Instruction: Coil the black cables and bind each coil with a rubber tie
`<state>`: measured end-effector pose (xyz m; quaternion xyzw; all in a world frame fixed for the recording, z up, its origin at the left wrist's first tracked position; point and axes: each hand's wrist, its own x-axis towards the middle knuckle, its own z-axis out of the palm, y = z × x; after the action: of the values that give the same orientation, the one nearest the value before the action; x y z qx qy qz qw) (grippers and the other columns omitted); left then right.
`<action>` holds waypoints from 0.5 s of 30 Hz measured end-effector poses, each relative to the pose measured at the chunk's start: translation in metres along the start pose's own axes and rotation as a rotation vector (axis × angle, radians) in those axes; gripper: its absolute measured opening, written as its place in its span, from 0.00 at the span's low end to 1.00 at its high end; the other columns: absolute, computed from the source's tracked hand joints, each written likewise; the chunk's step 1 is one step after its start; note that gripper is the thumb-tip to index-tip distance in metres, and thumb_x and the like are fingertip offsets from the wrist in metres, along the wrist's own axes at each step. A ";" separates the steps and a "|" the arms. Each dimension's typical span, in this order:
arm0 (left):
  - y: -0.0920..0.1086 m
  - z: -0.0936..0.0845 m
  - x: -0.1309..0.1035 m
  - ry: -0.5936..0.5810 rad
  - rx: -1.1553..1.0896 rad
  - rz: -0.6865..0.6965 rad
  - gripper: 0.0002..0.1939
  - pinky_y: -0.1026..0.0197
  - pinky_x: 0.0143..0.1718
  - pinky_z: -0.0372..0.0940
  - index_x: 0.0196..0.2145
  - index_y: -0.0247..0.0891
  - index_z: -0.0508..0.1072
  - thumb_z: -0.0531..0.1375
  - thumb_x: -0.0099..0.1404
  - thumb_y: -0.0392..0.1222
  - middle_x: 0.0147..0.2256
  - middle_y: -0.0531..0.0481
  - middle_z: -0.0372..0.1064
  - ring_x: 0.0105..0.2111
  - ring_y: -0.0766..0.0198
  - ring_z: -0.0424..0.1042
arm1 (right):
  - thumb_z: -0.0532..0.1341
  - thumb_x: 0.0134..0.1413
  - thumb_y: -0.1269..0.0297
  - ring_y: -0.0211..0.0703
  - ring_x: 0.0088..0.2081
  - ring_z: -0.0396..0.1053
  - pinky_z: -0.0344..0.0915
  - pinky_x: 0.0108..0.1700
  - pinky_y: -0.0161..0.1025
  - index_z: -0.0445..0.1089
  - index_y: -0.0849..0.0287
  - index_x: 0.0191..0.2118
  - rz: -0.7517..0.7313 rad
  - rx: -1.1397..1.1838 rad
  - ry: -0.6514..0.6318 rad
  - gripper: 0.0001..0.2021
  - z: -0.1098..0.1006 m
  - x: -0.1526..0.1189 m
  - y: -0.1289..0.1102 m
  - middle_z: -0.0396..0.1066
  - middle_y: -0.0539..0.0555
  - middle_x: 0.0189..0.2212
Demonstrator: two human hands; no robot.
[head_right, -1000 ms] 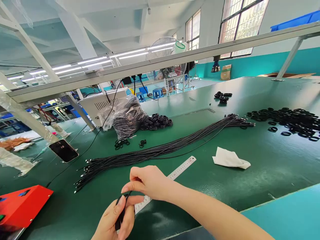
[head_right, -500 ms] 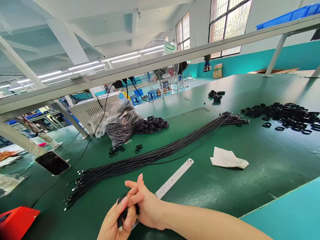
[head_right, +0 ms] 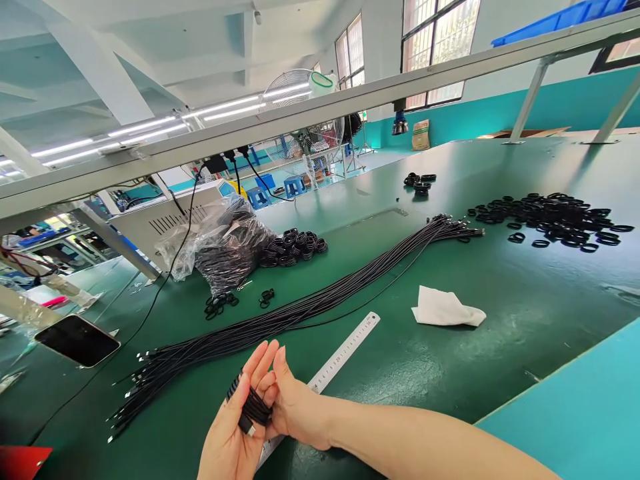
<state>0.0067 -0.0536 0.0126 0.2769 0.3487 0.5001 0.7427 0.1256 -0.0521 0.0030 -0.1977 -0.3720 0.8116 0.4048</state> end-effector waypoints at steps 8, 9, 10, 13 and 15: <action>0.012 0.004 -0.002 -0.057 0.032 -0.071 0.19 0.62 0.61 0.57 0.55 0.44 0.71 0.54 0.69 0.45 0.61 0.48 0.63 0.63 0.57 0.57 | 0.69 0.40 0.43 0.46 0.47 0.67 0.54 0.58 0.49 0.71 0.61 0.47 -0.092 -0.130 -0.131 0.32 -0.005 0.000 -0.003 0.69 0.54 0.39; 0.015 0.008 -0.003 -0.065 0.070 -0.079 0.19 0.61 0.61 0.57 0.55 0.43 0.72 0.56 0.68 0.45 0.61 0.47 0.63 0.63 0.56 0.57 | 0.71 0.39 0.47 0.44 0.45 0.67 0.55 0.57 0.48 0.72 0.62 0.44 -0.104 -0.145 -0.128 0.29 -0.007 0.002 0.000 0.68 0.52 0.36; 0.017 0.011 -0.003 -0.076 0.111 -0.090 0.19 0.60 0.60 0.58 0.54 0.42 0.72 0.57 0.67 0.44 0.60 0.45 0.64 0.62 0.55 0.58 | 0.71 0.40 0.47 0.44 0.43 0.67 0.58 0.55 0.47 0.72 0.63 0.41 -0.120 -0.170 -0.120 0.26 -0.010 0.004 0.004 0.67 0.51 0.34; 0.022 0.014 0.000 -0.134 0.213 -0.146 0.17 0.57 0.57 0.62 0.50 0.40 0.75 0.62 0.63 0.42 0.55 0.40 0.70 0.57 0.51 0.66 | 0.63 0.50 0.44 0.43 0.39 0.67 0.63 0.50 0.44 0.72 0.63 0.35 -0.158 -0.316 -0.105 0.22 -0.017 0.008 0.013 0.67 0.51 0.31; 0.027 0.009 0.004 -0.179 0.244 -0.192 0.15 0.59 0.48 0.68 0.46 0.38 0.78 0.64 0.61 0.42 0.48 0.38 0.77 0.47 0.54 0.76 | 0.61 0.52 0.45 0.43 0.39 0.67 0.64 0.49 0.43 0.71 0.61 0.33 -0.192 -0.462 -0.094 0.20 -0.021 0.011 0.015 0.67 0.51 0.30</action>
<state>0.0000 -0.0406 0.0373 0.3737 0.3644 0.3541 0.7760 0.1247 -0.0398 -0.0220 -0.2107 -0.5830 0.6713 0.4064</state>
